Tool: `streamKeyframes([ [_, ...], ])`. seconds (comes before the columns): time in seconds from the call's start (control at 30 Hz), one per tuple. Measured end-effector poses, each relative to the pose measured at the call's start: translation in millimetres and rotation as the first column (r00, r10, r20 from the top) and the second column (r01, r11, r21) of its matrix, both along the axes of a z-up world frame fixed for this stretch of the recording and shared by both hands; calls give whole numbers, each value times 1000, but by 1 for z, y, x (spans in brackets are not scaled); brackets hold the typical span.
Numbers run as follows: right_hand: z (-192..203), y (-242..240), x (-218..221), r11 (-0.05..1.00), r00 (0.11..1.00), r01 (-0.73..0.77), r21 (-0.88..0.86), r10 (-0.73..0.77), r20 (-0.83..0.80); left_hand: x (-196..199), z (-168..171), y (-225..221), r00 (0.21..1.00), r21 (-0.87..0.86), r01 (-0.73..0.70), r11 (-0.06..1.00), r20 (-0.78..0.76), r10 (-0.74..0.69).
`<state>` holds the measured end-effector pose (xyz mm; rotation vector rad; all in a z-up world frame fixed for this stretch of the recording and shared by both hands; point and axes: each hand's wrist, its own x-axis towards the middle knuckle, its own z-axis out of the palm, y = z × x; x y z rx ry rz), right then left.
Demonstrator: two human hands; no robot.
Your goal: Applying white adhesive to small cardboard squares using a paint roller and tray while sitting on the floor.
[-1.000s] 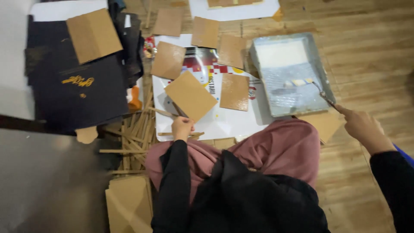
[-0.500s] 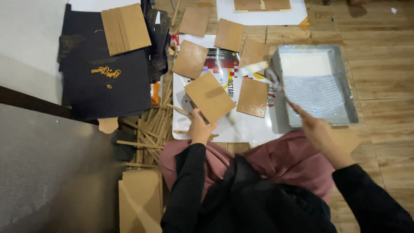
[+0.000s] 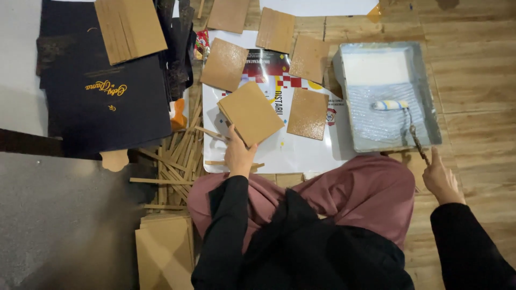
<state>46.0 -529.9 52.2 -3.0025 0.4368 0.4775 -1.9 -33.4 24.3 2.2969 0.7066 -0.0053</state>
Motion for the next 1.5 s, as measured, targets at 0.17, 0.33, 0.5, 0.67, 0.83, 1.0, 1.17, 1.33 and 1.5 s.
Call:
streamKeyframes([
  [0.17, -3, 28, 23, 964, 969, -140, -225, 180, 170, 1, 8, -1, 1000, -36, -17, 999, -24, 16],
  [0.33, -6, 117, 44, 839, 637, -516, -175, 512, 576, 8, 20, 6, 976, -190, -130, 973, 148, 160],
  [0.5, -20, 253, 19, 838, 824, -533, 113, 485, 291, 45, -13, 50, 858, -551, -257, 794, 248, 449],
  [0.67, -21, 295, -34, 608, 743, -669, 426, 552, 379, 108, -86, 111, 810, -801, -346, 489, 10, 587],
  [0.83, -35, 275, -49, 549, 745, -664, 507, 541, 390, 145, -132, 137, 763, -917, -325, 231, -110, 637],
  [1.0, -38, 249, -47, 653, 829, -554, 517, 489, 270, 161, -87, 133, 699, -839, -495, 228, -228, 677],
  [1.17, -34, 246, -45, 648, 836, -542, 535, 479, 268, 177, -87, 135, 737, -815, -502, 289, -228, 637],
  [1.33, -35, 244, -44, 640, 846, -518, 568, 480, 231, 198, -102, 145, 825, -841, -397, 366, -152, 544],
  [1.5, -26, 243, -45, 600, 846, -514, 613, 472, 247, 197, -31, 130, 779, -804, -441, 399, -122, 615],
])
